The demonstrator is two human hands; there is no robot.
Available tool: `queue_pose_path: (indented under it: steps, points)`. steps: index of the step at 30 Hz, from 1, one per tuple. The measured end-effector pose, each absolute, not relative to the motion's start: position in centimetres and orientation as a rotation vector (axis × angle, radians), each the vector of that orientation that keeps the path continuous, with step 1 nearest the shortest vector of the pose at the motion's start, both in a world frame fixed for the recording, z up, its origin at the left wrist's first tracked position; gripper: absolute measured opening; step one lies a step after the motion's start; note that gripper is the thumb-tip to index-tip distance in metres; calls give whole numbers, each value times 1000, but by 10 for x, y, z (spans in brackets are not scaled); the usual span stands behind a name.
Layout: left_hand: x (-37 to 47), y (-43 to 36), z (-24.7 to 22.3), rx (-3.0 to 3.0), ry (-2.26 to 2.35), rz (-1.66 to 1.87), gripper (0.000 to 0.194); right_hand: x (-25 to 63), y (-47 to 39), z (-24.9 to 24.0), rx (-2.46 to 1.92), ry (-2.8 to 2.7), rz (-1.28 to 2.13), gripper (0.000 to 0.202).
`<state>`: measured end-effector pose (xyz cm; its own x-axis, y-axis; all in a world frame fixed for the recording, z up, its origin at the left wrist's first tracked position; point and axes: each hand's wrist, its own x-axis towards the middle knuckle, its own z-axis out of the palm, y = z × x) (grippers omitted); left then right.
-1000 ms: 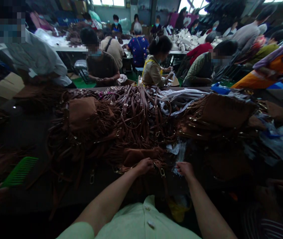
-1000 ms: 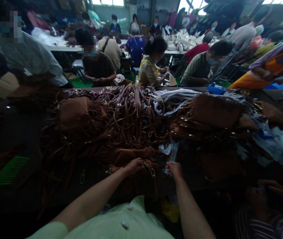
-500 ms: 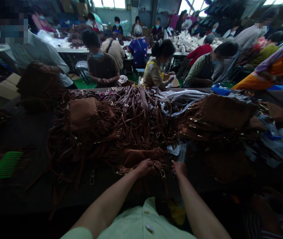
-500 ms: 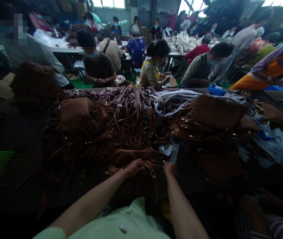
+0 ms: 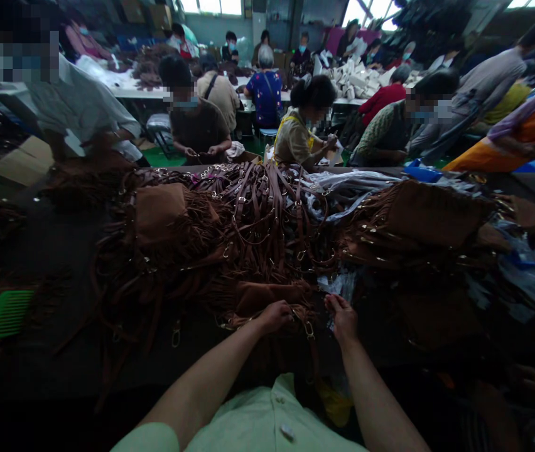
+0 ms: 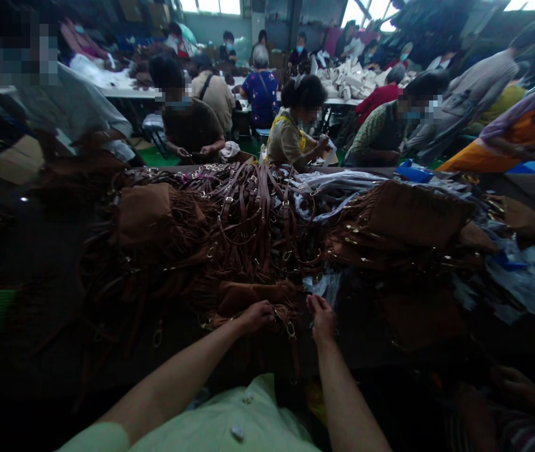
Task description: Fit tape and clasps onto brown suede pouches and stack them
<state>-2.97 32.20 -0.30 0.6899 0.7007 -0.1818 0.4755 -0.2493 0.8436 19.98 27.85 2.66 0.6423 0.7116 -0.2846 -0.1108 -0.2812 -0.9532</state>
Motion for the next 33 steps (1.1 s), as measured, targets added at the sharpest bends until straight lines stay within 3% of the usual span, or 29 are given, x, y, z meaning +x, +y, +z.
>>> queue_pose_path:
  steps: [4,8,12,18,28,33]
  points:
    - [-30,322,-12,1889,909,309,13,194,296,78,-1376,-340,890,44]
    - [-30,322,-15,1844,900,338,13,174,286,104,-1616,-717,1025,36]
    - [-30,324,-17,1797,878,368,13,129,252,70,-1911,-1023,1404,25]
    - [-32,325,-16,1811,860,344,14,104,233,12,-2147,-1031,1309,27]
    - [-32,328,-14,1641,891,382,20,106,237,3,-2125,-1033,1220,28]
    - [-31,327,-18,1474,867,382,17,99,233,6,-1948,-792,1187,40]
